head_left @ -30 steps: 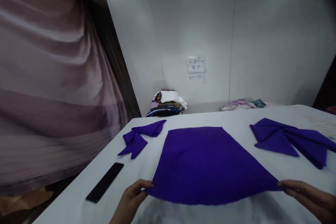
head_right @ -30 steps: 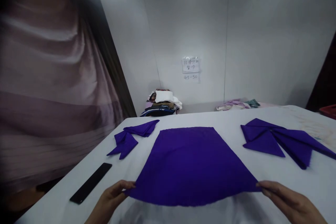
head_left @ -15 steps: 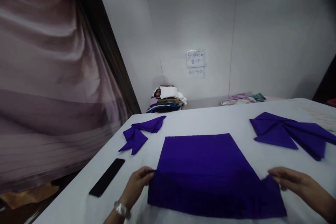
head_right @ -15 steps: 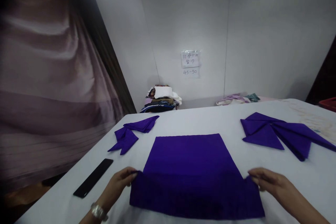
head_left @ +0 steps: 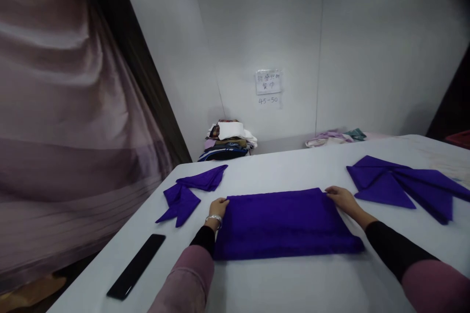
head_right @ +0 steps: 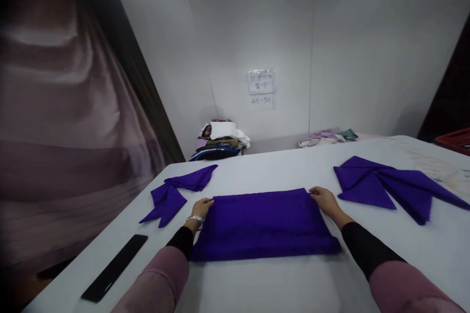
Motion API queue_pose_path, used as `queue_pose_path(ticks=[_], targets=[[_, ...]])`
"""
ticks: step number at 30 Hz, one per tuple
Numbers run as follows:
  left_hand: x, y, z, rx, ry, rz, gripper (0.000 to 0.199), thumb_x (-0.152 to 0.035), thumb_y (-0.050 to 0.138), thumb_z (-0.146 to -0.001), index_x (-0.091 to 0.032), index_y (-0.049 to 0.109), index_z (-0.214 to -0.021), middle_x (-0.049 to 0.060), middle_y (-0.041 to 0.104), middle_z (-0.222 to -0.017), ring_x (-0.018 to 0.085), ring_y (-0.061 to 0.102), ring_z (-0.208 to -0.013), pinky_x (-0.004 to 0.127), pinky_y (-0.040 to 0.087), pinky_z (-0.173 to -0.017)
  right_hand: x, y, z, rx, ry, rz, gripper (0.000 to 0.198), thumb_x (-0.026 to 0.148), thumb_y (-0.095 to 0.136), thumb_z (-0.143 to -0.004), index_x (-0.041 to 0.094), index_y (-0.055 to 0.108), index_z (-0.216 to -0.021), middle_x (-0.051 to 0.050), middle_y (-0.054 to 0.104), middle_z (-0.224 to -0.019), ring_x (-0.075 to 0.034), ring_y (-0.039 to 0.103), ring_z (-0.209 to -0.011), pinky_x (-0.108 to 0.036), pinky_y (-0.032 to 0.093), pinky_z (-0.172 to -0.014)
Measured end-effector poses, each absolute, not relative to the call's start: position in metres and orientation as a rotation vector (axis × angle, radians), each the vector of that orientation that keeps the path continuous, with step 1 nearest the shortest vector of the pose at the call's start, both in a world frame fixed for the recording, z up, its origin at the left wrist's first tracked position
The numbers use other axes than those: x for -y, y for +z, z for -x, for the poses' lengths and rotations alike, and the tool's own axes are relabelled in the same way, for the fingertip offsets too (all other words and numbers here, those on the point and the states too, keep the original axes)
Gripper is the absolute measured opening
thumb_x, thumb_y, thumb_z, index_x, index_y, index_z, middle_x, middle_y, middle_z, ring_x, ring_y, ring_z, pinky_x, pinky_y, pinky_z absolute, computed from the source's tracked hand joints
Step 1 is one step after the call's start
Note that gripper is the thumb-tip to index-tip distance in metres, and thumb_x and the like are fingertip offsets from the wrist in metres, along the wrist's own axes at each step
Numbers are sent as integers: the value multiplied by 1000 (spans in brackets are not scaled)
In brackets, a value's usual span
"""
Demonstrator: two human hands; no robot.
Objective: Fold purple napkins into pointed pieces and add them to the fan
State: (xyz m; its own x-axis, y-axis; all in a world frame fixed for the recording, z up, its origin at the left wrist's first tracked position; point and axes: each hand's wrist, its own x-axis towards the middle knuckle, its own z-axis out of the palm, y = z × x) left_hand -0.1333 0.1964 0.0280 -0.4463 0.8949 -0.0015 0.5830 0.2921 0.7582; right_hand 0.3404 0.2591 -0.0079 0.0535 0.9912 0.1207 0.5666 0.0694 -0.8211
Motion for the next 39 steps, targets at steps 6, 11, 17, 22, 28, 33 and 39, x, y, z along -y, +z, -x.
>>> queue_pose_path(ticks=[6, 11, 17, 22, 28, 33, 39], targets=[[-211, 22, 139, -2208, 960, -1409, 14, -23, 57, -73, -18, 70, -72, 4, 71, -77, 19, 65, -81, 27, 47, -73, -272, -16, -337, 1616, 711, 1603, 22, 29, 53, -65, 19, 65, -81, -4, 70, -75, -22, 63, -75, -30, 45, -69], [-211, 22, 144, -2255, 928, -1421, 15, -23, 56, -73, -20, 69, -69, 3, 72, -73, 20, 66, -78, 27, 48, -69, -278, -22, -333, 1659, 733, 1583, 27, 31, 53, -69, 17, 64, -89, -3, 69, -78, -20, 63, -76, -28, 45, -69], [-212, 21, 146, -2297, 870, -1416, 14, -24, 57, -73, -20, 69, -69, 2, 72, -75, 20, 66, -78, 26, 48, -68, -289, -21, -328, 1725, 678, 1629, 30, 31, 53, -70, 17, 63, -95, -3, 67, -81, -19, 61, -78, -27, 42, -69], [-215, 21, 147, -2336, 804, -1392, 14, -23, 57, -74, -20, 71, -72, 2, 72, -75, 19, 66, -79, 24, 48, -68, -295, -19, -325, 1776, 616, 1691, 29, 30, 52, -72, 18, 63, -96, -2, 66, -80, -17, 59, -74, -26, 40, -65], [-218, 23, 146, -2350, 761, -1381, 13, -22, 59, -75, -18, 71, -77, 3, 72, -80, 18, 66, -81, 23, 47, -70, -294, -18, -324, 1823, 532, 1779, 28, 28, 52, -72, 18, 63, -96, -3, 65, -80, -18, 58, -76, -26, 36, -61], [-220, 20, 143, -2324, 751, -1389, 14, -22, 58, -77, -19, 71, -80, 3, 72, -86, 17, 65, -87, 22, 47, -75, -292, -18, -326, 1868, 510, 1815, 33, 35, 48, -74, 17, 62, -99, -3, 65, -80, -19, 58, -75, -27, 37, -60], [-220, 11, 143, -2305, 774, -1334, 16, -18, 57, -78, -18, 72, -85, 4, 71, -97, 16, 62, -96, 21, 43, -85, -301, -32, -340, 1898, 537, 1838, 43, 48, 46, -72, 17, 62, -98, -5, 67, -81, -21, 61, -74, -29, 42, -63]])
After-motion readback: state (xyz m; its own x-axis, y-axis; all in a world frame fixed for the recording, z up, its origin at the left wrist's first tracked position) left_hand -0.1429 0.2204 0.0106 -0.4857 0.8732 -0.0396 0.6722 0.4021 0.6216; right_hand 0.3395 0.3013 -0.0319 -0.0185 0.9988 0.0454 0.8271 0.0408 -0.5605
